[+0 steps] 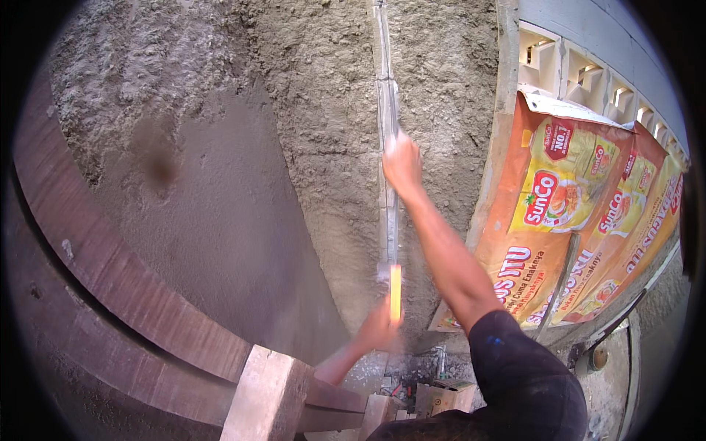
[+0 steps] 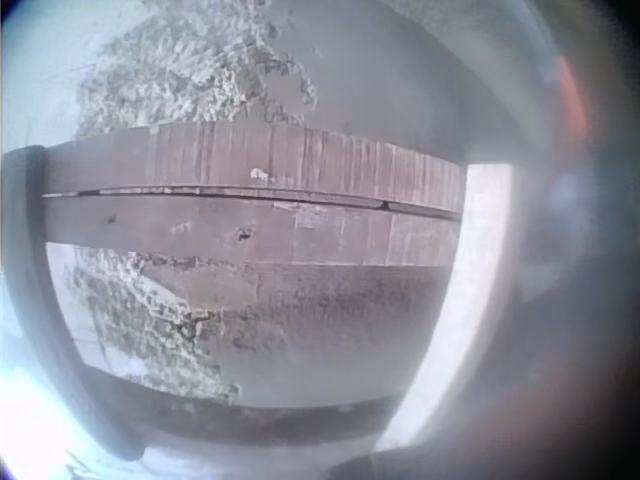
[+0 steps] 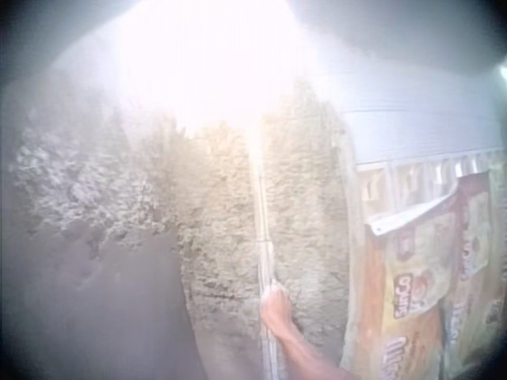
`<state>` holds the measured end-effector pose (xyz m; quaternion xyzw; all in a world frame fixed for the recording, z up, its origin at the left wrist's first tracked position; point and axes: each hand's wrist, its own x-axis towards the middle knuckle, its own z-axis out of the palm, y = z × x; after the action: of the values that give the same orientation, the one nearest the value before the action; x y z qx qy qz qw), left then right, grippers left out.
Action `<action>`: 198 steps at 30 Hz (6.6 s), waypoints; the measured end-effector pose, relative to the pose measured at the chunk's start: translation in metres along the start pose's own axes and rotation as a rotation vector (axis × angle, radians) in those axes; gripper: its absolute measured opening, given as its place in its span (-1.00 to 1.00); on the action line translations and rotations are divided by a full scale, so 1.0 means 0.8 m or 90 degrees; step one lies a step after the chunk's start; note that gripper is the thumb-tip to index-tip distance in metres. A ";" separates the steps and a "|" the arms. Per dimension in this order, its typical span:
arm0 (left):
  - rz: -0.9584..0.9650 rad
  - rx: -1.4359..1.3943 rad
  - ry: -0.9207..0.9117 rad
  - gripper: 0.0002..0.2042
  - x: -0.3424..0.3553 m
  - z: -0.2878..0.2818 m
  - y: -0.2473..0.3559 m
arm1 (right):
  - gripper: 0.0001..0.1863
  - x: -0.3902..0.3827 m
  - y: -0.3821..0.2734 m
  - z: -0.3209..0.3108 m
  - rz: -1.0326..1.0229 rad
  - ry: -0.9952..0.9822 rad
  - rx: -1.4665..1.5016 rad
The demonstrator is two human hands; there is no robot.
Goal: The person smooths wet plaster onto a wall using a long metal leveling tool, repeatedly sliding it vertically and horizontally over the surface while standing on a wooden scaffold.
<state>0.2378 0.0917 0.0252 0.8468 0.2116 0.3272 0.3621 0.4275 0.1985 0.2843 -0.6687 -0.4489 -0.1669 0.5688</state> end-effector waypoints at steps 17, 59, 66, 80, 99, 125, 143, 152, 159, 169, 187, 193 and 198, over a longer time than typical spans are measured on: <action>0.025 -0.099 0.078 -0.79 0.085 -0.049 0.042 | -0.74 0.104 -0.053 0.006 0.060 0.000 -0.057; 0.164 -0.014 0.107 -0.70 0.104 -0.069 0.053 | -0.74 0.121 -0.108 -0.021 -0.044 0.025 -0.011; 0.125 -0.074 0.071 -0.79 0.176 -0.136 0.118 | -0.72 0.205 -0.162 -0.027 -0.041 0.030 -0.042; 0.010 -0.048 0.137 -0.77 0.078 -0.035 -0.007 | -0.72 0.069 -0.036 0.053 0.031 -0.008 -0.059; 0.157 -0.002 0.112 -0.71 0.169 -0.112 0.151 | -0.70 0.264 -0.114 -0.039 -0.001 -0.001 -0.057; 0.105 -0.094 0.077 -0.77 0.174 -0.142 0.147 | -0.70 0.232 -0.155 -0.027 -0.025 0.063 -0.091; 0.021 0.073 0.078 -0.65 -0.011 -0.035 0.001 | -0.77 0.001 -0.034 0.010 -0.016 -0.028 0.005; 0.123 0.073 0.146 -0.75 0.157 -0.143 0.142 | -0.70 0.236 -0.150 -0.032 0.010 0.055 -0.037; 0.003 0.049 0.050 -0.65 0.035 -0.054 0.012 | -0.74 0.050 -0.025 0.048 0.077 -0.003 -0.091; -0.062 0.124 0.005 -0.60 -0.045 -0.022 -0.028 | -0.81 -0.036 0.000 0.052 -0.092 -0.017 -0.033; -0.065 0.107 0.013 -0.63 -0.002 -0.017 -0.004 | -0.77 -0.003 0.026 0.053 0.099 -0.017 -0.061; -0.088 0.066 -0.022 -0.65 -0.061 0.009 -0.038 | -0.77 -0.072 0.055 0.051 0.157 -0.100 -0.072; 0.133 0.049 0.111 -0.55 0.045 -0.068 0.022 | -0.76 0.073 -0.076 0.003 -0.027 -0.010 0.024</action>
<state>0.2263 0.1274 0.0818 0.8458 0.1656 0.4272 0.2734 0.4104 0.2217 0.3638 -0.6499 -0.4704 -0.1649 0.5738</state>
